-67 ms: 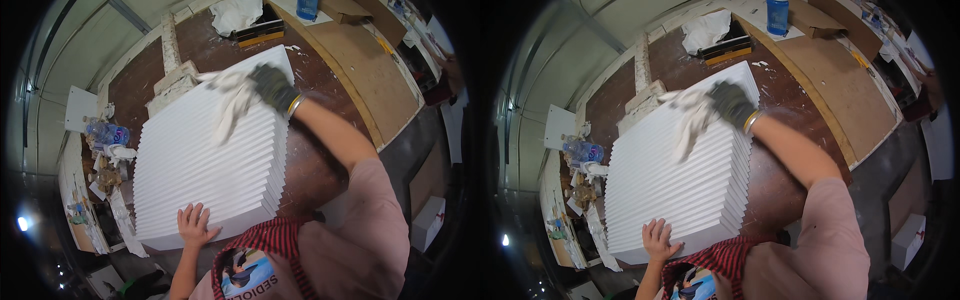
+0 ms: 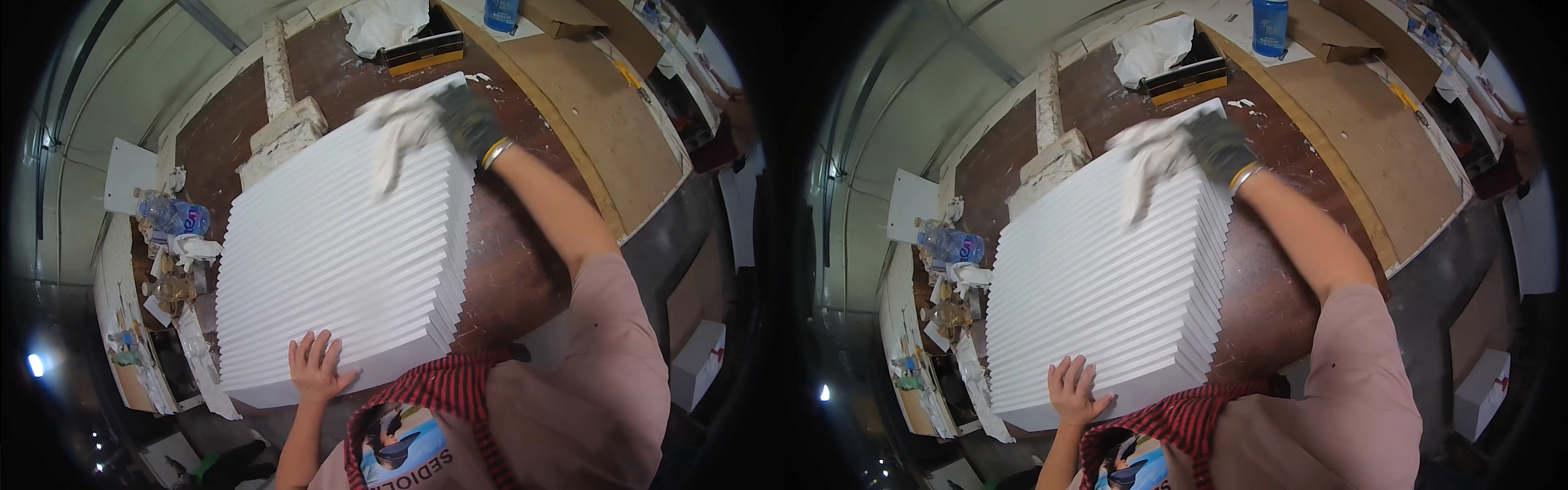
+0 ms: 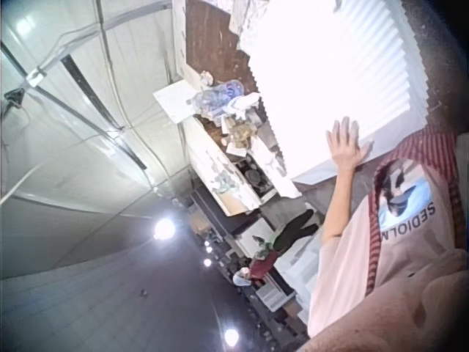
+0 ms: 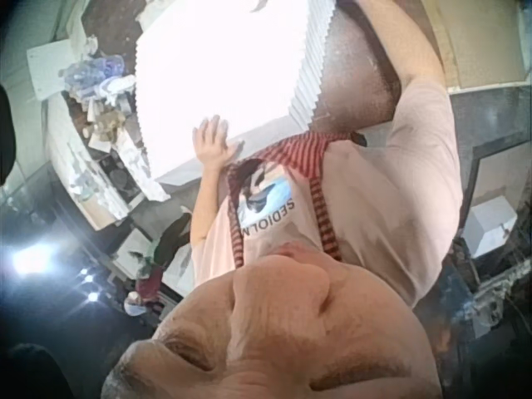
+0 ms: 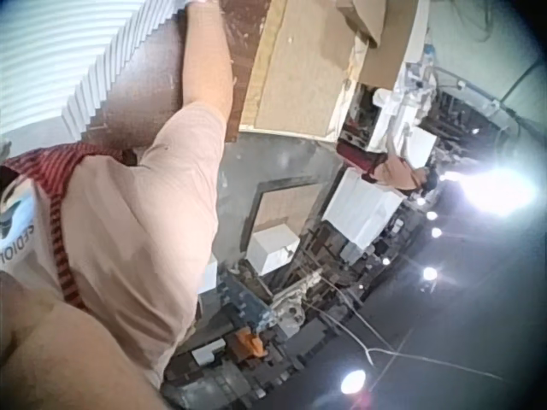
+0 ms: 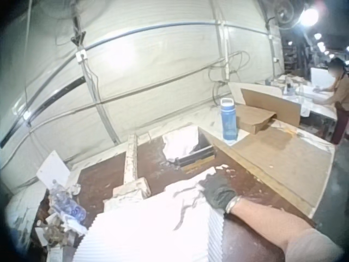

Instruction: The person smooths and cleans a large white corrugated foam panel on a workbench. They use a small metal scraper to remove debris from the ridges and wipe the surface with a cloth. The person repeatedly flips and repositions the panel to access different sides.

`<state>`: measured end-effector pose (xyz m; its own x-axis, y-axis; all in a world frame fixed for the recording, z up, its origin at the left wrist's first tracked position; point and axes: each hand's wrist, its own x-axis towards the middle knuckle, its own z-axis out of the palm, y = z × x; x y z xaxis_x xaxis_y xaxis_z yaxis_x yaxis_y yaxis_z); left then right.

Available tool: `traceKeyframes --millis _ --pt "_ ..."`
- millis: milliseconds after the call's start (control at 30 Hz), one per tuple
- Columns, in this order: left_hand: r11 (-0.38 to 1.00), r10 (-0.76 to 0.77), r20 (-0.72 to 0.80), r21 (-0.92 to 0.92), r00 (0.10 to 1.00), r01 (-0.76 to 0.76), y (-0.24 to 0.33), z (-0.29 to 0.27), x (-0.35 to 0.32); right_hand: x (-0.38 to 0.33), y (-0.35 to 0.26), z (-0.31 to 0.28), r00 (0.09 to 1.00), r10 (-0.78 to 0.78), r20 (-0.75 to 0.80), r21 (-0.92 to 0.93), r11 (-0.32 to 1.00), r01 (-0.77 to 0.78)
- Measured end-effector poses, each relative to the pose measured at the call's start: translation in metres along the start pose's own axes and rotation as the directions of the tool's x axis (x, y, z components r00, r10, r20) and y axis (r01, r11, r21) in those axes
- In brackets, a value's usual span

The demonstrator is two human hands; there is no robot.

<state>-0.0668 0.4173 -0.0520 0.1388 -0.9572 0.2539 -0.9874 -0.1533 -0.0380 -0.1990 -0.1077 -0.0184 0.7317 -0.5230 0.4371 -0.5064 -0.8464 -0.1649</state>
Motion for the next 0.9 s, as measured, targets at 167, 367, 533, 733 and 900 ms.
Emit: traceKeyframes --millis 167,367,533,733,900 --pt "1.0 -0.002 0.021 0.025 1.0 0.002 -0.001 0.002 -0.001 0.03 0.038 -0.022 0.964 0.248 0.092 -0.316 0.926 -0.208" --pt "1.0 0.007 0.035 -0.006 0.999 -0.007 -0.001 -0.003 0.002 0.016 -0.09 0.042 0.906 -0.389 0.165 0.077 0.921 0.382" --pt "1.0 0.014 0.021 0.011 1.0 -0.014 -0.003 0.003 -0.003 0.042 0.063 0.03 0.968 0.248 -0.027 -0.076 0.965 -0.249" --pt "0.999 -0.015 0.005 0.031 1.0 0.015 -0.002 0.007 -0.006 0.059 0.075 0.012 0.984 0.177 0.009 0.095 0.98 -0.177" --pt "0.91 -0.2 0.071 -0.355 0.977 0.212 0.005 -0.021 0.038 0.03 -0.093 0.021 0.86 -0.346 -0.374 0.422 0.762 0.491"
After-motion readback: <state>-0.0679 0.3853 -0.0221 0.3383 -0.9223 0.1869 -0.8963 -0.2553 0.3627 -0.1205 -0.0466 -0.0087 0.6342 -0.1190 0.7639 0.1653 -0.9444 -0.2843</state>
